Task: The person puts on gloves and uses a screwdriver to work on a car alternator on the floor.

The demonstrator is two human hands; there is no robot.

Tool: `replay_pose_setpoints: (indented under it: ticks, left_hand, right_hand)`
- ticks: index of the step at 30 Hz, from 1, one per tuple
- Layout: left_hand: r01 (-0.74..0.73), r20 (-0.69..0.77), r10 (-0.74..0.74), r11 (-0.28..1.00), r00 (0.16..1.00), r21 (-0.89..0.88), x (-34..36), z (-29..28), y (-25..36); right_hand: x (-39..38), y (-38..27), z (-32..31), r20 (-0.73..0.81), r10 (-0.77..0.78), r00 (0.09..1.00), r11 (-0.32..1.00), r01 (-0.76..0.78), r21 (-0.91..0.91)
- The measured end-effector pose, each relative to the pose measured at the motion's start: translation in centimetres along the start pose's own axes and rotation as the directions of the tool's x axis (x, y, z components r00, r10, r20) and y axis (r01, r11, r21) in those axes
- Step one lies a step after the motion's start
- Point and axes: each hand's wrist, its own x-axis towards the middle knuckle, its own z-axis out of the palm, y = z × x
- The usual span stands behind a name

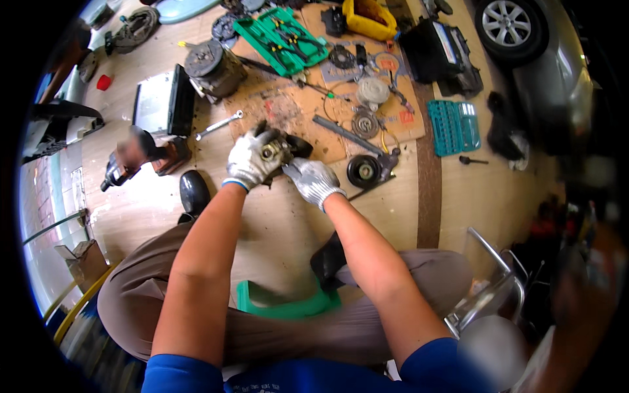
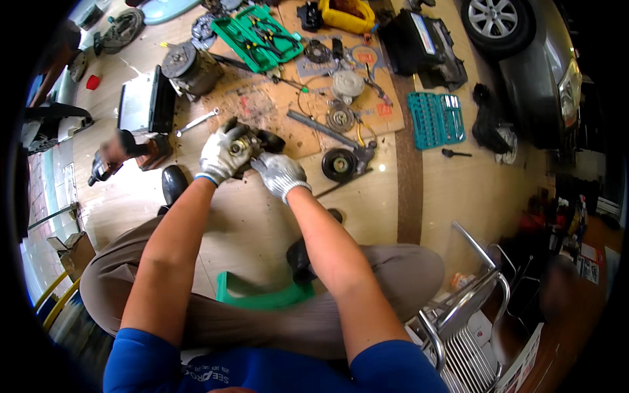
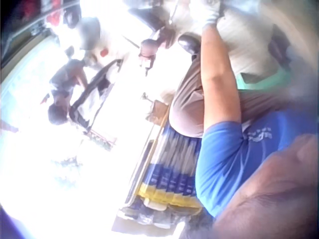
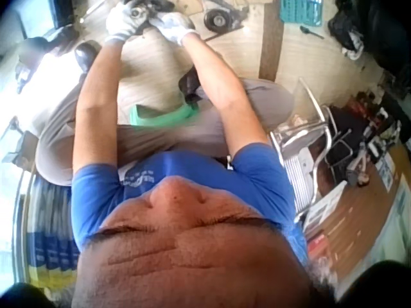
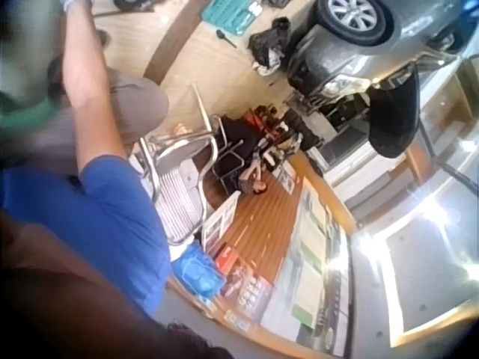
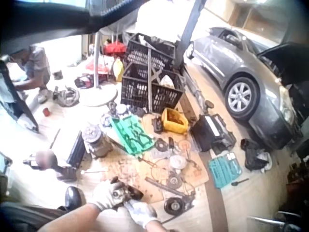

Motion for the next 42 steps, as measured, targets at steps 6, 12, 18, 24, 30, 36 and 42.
replay_pose_setpoints:
  ticks: [6,12,18,24,30,36,42]
  left_hand:
    - [0.070,0.051,-0.070,0.998,0.996,0.005,0.3,-0.7,1.5]
    - [0.043,0.034,-0.043,0.999,0.998,-0.001,0.3,-0.3,1.5]
    - [0.022,-0.001,-0.022,1.000,1.000,-0.004,-0.1,-0.1,1.0]
    - [0.051,0.049,-0.051,0.999,0.997,0.003,0.6,-0.6,1.1]
    - [0.010,0.021,-0.008,0.997,1.000,-0.072,0.3,-0.7,0.7]
    - [0.072,0.035,-0.068,0.987,0.997,-0.142,1.3,-1.8,0.8]
    - [0.216,-0.158,-0.242,0.962,0.957,-0.169,1.4,0.3,0.7]
  right_hand:
    - [-1.0,-1.1,1.0,-0.089,0.147,0.985,0.988,-0.143,0.049]
    - [-1.3,-1.6,1.9,-0.127,0.232,0.964,0.970,-0.219,0.109]
    - [-1.9,-2.7,2.6,-0.077,0.312,0.947,0.947,-0.303,0.103]
    - [0.2,0.1,2.4,-0.092,0.131,0.987,0.981,-0.116,0.157]
    - [-3.7,-0.3,2.2,-0.185,0.256,0.949,0.900,-0.163,0.405]
    - [-6.8,0.9,4.6,0.019,0.383,0.924,0.802,-0.342,0.490]
    - [-6.3,1.4,4.3,-0.078,0.367,0.927,0.809,-0.277,0.519]
